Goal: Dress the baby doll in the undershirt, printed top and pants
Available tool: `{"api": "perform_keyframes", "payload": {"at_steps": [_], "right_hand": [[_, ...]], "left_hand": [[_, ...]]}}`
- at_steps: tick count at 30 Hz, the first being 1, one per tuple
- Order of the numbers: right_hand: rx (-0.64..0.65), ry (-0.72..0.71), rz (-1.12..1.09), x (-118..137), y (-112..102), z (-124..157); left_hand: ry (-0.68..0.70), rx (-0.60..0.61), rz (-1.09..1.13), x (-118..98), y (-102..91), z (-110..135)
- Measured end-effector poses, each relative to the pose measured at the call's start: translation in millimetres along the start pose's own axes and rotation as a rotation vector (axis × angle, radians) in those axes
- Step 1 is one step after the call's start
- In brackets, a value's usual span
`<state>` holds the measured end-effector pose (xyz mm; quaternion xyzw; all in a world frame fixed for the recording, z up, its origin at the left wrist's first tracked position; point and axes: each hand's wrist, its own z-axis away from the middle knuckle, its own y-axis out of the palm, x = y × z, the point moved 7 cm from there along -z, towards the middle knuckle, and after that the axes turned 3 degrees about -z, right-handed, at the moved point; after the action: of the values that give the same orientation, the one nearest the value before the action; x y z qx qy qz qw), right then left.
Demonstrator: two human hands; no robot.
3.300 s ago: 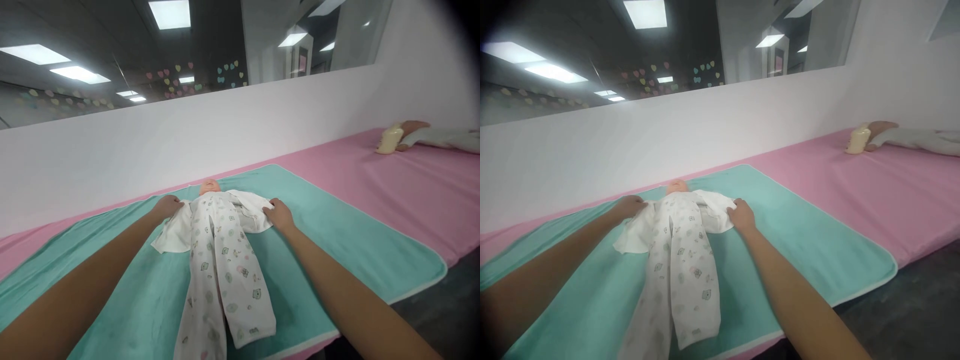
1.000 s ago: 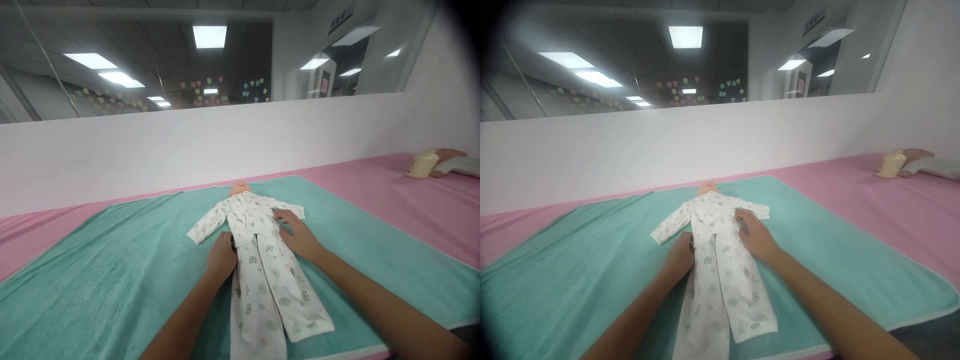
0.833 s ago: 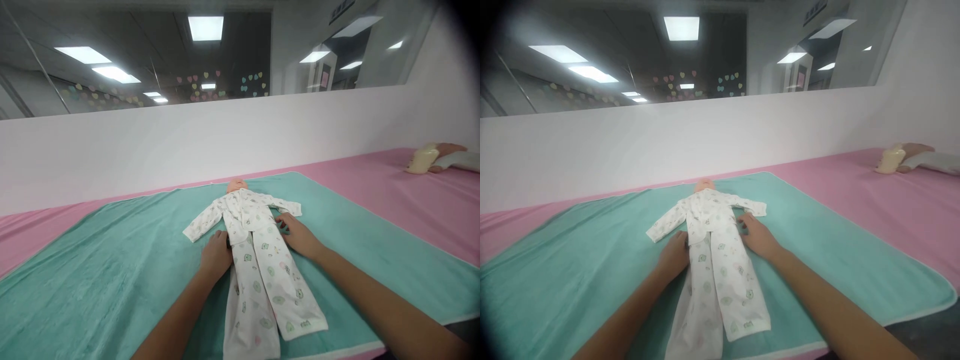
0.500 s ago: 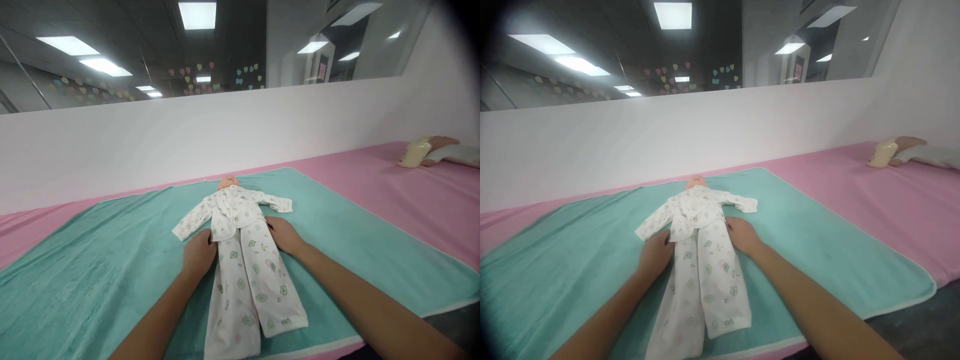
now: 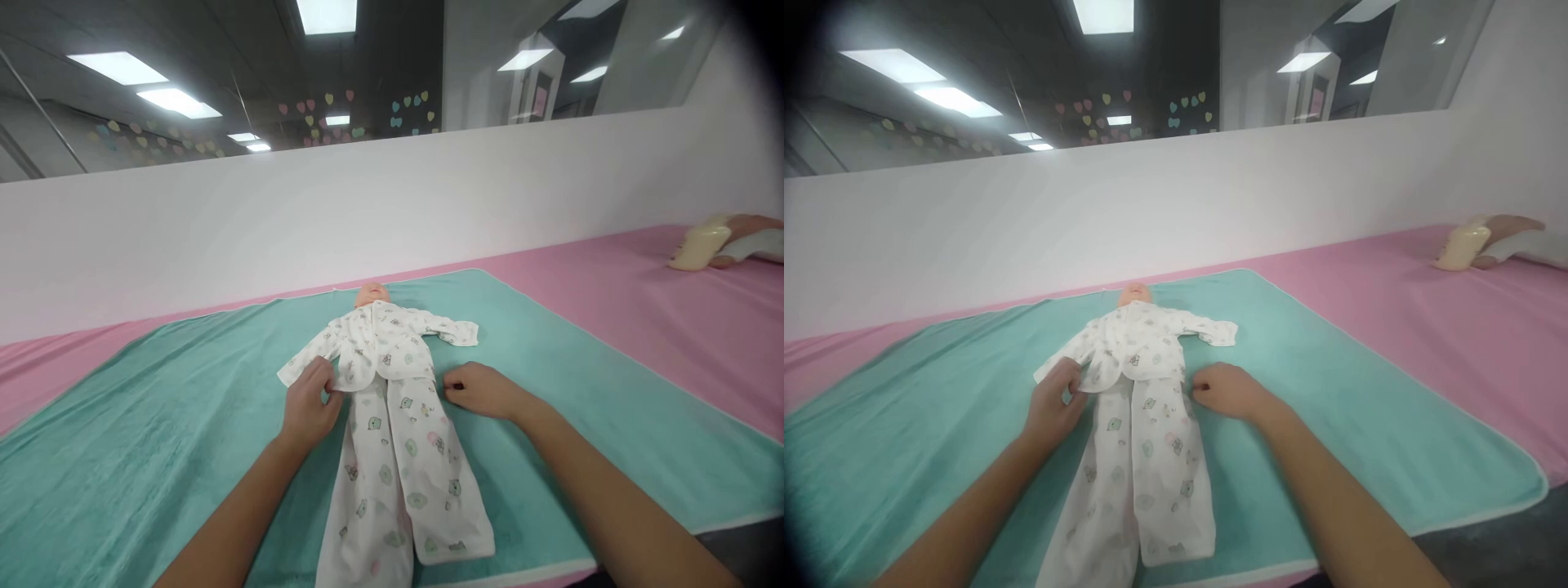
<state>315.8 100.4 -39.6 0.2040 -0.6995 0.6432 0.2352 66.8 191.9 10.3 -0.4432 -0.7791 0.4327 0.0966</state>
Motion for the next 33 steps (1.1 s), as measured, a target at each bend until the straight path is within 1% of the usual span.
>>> {"api": "perform_keyframes", "payload": {"at_steps": [1,2,4,5,6,9,11,13,16,18,22,24,25,27,28,30,31,33], "right_hand": [[-0.053,-0.013,0.000,2.8,-6.6,1.7],[-0.133,-0.032,-0.010,7.6,-14.0,3.4],[-0.307,-0.100,-0.063,22.7,-25.5,7.3],[-0.368,-0.148,-0.094,32.4,-27.1,8.8],[-0.394,-0.201,-0.111,43.0,-25.3,9.2],[-0.380,-0.333,-0.058,73.1,-9.3,5.4],[-0.395,-0.367,0.026,86.2,-0.7,0.9],[-0.428,-0.389,0.108,94.7,3.3,-3.1],[-0.428,-0.445,0.173,101.6,5.2,-4.6],[-0.409,-0.474,0.130,101.8,3.5,-1.4],[-0.345,-0.436,0.000,93.6,2.0,8.3],[-0.314,-0.424,-0.001,92.2,4.1,11.8],[-0.303,-0.420,-0.002,92.5,5.0,12.2],[-0.305,-0.394,-0.038,93.2,3.4,8.4],[-0.327,-0.371,-0.072,93.5,0.3,3.6],[-0.421,-0.326,-0.138,94.4,-10.6,-12.0],[-0.482,-0.304,-0.156,95.1,-17.1,-23.1],[-0.570,-0.254,-0.140,96.8,-27.1,-53.3]], "left_hand": [[0.031,-0.043,0.035,-4.7,-3.8,0.0],[0.064,-0.067,0.054,-10.3,-5.6,0.2],[0.132,-0.062,0.053,-23.5,-3.5,0.9],[0.161,-0.046,0.047,-30.1,-0.6,1.4],[0.183,-0.030,0.044,-35.9,2.3,2.0],[0.202,-0.009,0.051,-46.6,8.5,3.4],[0.198,-0.014,0.052,-49.5,9.4,4.5],[0.193,-0.016,0.065,-50.8,9.6,5.7],[0.194,-0.015,0.097,-52.1,10.3,7.2],[0.187,-0.024,0.119,-52.3,10.2,8.0],[0.162,0.011,0.175,-53.4,9.1,8.6],[0.115,0.061,0.226,-52.0,7.8,4.6],[0.058,0.074,0.258,-48.3,6.2,0.0],[-0.110,0.056,0.334,-34.5,1.4,-14.8],[-0.203,0.022,0.374,-25.3,-1.1,-24.7],[-0.356,-0.053,0.447,-6.1,-2.3,-48.4],[-0.408,-0.066,0.472,2.6,0.9,-61.5],[-0.478,-0.031,0.498,17.8,14.9,-87.5]]}}
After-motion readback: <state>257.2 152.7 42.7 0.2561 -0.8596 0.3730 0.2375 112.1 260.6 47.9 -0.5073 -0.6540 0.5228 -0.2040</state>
